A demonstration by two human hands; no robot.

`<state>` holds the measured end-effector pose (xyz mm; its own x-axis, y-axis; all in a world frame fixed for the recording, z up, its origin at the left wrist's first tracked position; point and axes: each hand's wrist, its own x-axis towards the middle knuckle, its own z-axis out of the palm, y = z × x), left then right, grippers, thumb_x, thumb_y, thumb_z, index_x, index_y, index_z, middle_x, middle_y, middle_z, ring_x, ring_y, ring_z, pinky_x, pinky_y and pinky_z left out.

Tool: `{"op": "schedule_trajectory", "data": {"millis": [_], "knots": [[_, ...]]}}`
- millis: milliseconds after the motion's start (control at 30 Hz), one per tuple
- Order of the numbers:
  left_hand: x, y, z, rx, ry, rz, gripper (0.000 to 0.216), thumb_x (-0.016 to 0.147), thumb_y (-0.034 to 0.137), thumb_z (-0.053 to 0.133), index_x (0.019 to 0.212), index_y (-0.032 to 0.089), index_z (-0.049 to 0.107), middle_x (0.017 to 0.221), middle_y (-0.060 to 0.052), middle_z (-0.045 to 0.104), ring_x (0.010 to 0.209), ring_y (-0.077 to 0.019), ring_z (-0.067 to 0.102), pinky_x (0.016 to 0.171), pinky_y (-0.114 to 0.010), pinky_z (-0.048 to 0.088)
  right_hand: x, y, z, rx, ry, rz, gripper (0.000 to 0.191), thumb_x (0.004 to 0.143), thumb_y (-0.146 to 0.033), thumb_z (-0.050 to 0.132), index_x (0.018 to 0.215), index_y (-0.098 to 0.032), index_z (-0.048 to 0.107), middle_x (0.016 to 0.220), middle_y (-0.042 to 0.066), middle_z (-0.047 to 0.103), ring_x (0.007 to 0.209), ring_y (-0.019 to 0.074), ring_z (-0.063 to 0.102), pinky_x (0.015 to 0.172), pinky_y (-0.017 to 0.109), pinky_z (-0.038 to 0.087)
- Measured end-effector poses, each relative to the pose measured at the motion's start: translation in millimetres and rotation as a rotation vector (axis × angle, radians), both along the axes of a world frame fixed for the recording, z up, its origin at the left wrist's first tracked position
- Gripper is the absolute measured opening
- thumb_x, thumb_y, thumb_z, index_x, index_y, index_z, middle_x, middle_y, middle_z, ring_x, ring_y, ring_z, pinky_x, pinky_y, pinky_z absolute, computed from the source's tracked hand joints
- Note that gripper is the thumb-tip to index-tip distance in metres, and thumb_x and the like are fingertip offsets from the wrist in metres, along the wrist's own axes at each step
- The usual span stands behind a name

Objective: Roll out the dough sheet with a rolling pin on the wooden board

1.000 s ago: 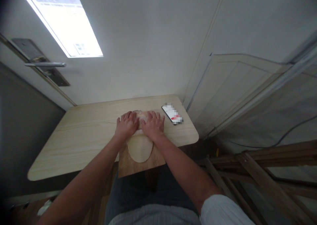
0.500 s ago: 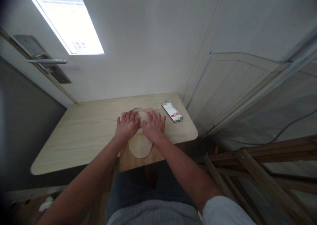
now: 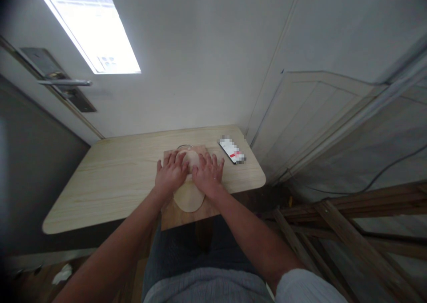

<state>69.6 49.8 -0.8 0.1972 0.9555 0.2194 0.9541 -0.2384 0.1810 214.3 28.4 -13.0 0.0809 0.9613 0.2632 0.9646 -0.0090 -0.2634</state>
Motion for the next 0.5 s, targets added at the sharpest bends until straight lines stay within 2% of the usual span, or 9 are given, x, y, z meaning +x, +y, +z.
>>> {"op": "schedule_trajectory", "data": {"millis": [500], "knots": [[3.6, -19.7, 1.2, 0.025, 0.03, 0.021, 0.053, 0.103, 0.044, 0.025, 0.148, 0.027, 0.045, 0.161, -0.008, 0.041, 0.147, -0.0313, 0.035, 0.118, -0.064, 0.027, 2.8, -17.5, -6.3, 0.029, -0.01, 0.025, 0.052, 0.101, -0.042, 0.043, 0.148, -0.022, 0.049, 0.154, 0.011, 0.048, 0.141, 0.0342, 0.038, 0.118, 0.064, 0.011]]}}
